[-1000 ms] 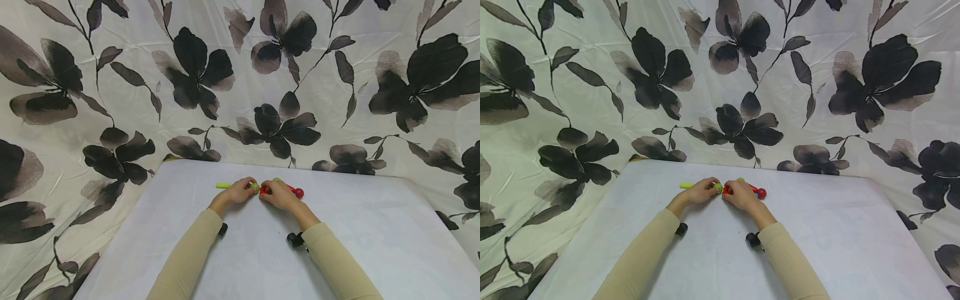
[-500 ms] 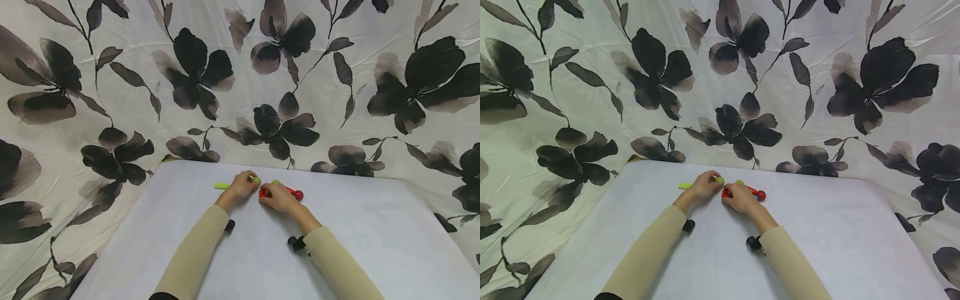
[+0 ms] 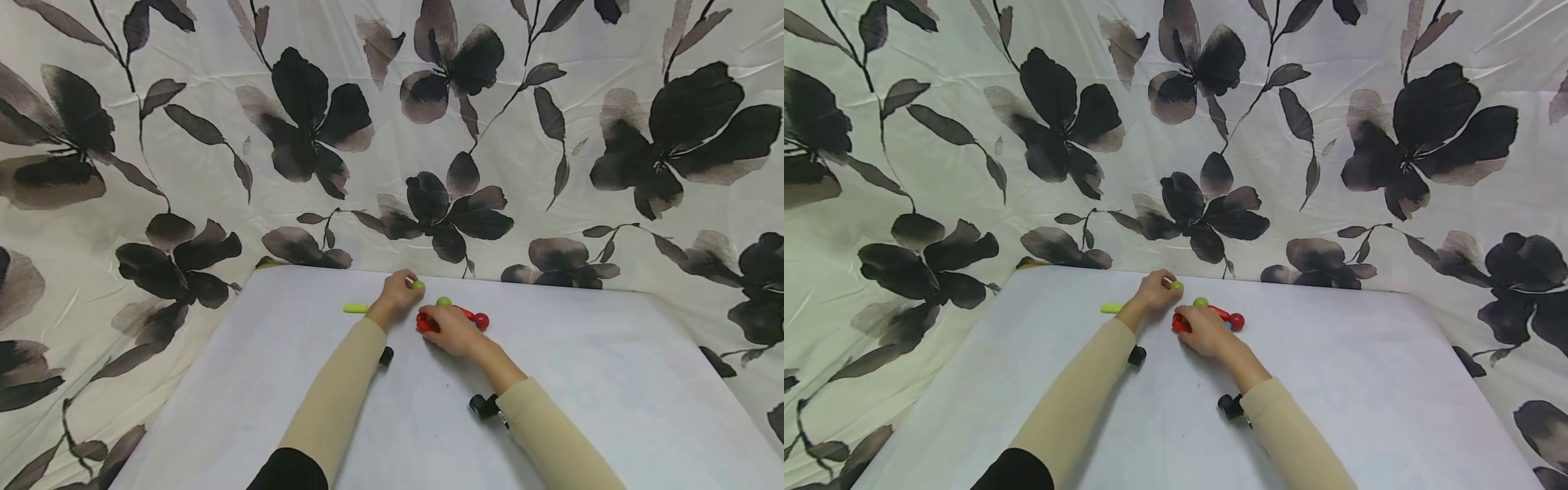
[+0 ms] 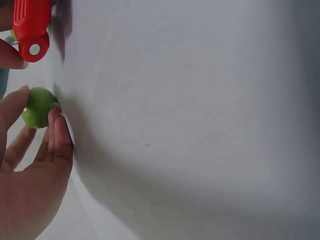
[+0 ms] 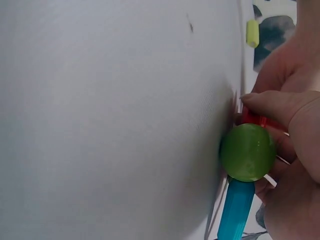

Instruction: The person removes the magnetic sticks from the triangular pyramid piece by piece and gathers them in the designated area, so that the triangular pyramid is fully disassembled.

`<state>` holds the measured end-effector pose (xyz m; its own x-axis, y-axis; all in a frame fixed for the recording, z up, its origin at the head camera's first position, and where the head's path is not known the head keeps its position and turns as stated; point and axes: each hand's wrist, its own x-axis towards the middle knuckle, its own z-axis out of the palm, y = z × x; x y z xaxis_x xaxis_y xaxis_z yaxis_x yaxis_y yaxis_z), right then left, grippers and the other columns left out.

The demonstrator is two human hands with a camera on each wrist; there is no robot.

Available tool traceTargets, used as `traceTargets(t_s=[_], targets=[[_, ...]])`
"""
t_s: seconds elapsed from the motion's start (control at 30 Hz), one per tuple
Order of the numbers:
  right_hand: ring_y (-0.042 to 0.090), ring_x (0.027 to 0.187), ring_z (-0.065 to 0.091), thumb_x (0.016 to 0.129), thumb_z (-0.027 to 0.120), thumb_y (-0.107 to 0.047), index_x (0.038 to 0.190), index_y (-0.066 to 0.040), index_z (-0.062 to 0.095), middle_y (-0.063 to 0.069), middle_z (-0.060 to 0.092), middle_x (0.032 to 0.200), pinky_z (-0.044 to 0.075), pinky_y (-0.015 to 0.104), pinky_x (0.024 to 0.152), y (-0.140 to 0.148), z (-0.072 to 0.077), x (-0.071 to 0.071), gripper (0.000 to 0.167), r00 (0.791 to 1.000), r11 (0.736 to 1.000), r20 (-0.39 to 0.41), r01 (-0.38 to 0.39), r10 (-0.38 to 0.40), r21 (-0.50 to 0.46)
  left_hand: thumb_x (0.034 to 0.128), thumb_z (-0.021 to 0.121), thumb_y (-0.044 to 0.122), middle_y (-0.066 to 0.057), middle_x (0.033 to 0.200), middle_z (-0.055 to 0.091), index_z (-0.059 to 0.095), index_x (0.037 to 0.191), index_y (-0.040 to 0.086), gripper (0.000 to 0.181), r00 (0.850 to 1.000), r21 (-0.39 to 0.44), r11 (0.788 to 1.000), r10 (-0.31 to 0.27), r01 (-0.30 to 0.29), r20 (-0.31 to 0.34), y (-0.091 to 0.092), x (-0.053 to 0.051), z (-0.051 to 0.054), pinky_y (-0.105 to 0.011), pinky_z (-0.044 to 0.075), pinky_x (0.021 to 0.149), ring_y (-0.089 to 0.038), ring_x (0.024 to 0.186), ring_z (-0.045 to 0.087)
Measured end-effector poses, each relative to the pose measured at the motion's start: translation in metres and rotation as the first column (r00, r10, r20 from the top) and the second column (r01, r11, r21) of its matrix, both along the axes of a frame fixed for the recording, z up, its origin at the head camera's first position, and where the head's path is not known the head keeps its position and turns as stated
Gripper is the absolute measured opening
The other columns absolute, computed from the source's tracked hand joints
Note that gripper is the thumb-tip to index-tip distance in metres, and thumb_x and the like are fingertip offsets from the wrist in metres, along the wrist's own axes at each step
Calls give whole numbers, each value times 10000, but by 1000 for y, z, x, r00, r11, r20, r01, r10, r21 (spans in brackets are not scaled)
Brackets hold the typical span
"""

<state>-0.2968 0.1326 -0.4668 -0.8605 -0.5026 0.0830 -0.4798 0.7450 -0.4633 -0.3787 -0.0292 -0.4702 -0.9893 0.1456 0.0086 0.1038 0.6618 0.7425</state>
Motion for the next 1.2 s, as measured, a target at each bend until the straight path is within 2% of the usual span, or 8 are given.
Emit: traceTargets(t_s=[0.23, 0.6, 0.77, 0.93, 1.07, 1.2], targets=[[217, 1016, 651, 896, 774, -85, 1263, -48, 656, 46, 704, 1111, 529, 415, 950, 2, 0, 9, 387, 998, 999, -59, -10, 12, 30, 905, 719, 113, -182, 1059, 678, 651, 1169, -13, 300, 1000, -18, 1000, 13, -14, -9, 2, -6, -2, -378, 503, 907, -311, 1016, 615], [227, 1087, 625, 880, 757, 5, 1268, -38, 658, 71, 675, 1165, 520, 425, 981, 11, 6, 20, 402, 997, 999, -65, -33, 30, -43, 921, 705, 113, -191, 1099, 656, 628, 1194, -15, 312, 1000, 8, 1000, 29, -29, 4, 1, -9, -2, -406, 500, 940, -323, 1047, 607], [240, 1057, 549, 864, 785, -50, 1295, -36, 642, 109, 605, 1167, 513, 420, 926, 16, 9, 23, 454, 996, 998, -82, 36, -39, -47, 942, 689, 116, -196, 1129, 643, 610, 1226, -9, 320, 999, 11, 1000, 24, -24, 29, 1, -9, 0, -407, 501, 956, -318, 1063, 596], [255, 1050, 535, 839, 840, -181, 1253, 15, 645, 120, 602, 1143, 507, 429, 902, 22, 12, 27, 498, 985, 989, -89, 148, -150, -28, 948, 691, 119, -196, 1146, 641, 601, 1247, -5, 335, 999, 9, 1000, 21, -21, 46, 1, -10, 0, -405, 497, 969, -311, 1066, 593], [237, 966, 540, 840, 838, -259, 1189, 13, 661, 101, 596, 1065, 515, 440, 874, 27, 12, 29, 477, 974, 976, -46, 220, -220, -12, 949, 698, 127, -196, 1163, 635, 597, 1264, -3, 356, 998, 9, 1000, 20, -20, 53, 0, -11, 0, -413, 492, 981, -310, 1077, 585], [212, 878, 544, 851, 833, -302, 1150, -4, 684, 70, 590, 1007, 530, 411, 821, 29, 12, 29, 447, 971, 971, 14, 240, -240, 3, 946, 702, 136, -195, 1155, 639, 601, 1262, 2, 358, 998, -1, 1000, 28, -28, 54, -1, -11, -1, -410, 491, 977, -309, 1064, 585]])
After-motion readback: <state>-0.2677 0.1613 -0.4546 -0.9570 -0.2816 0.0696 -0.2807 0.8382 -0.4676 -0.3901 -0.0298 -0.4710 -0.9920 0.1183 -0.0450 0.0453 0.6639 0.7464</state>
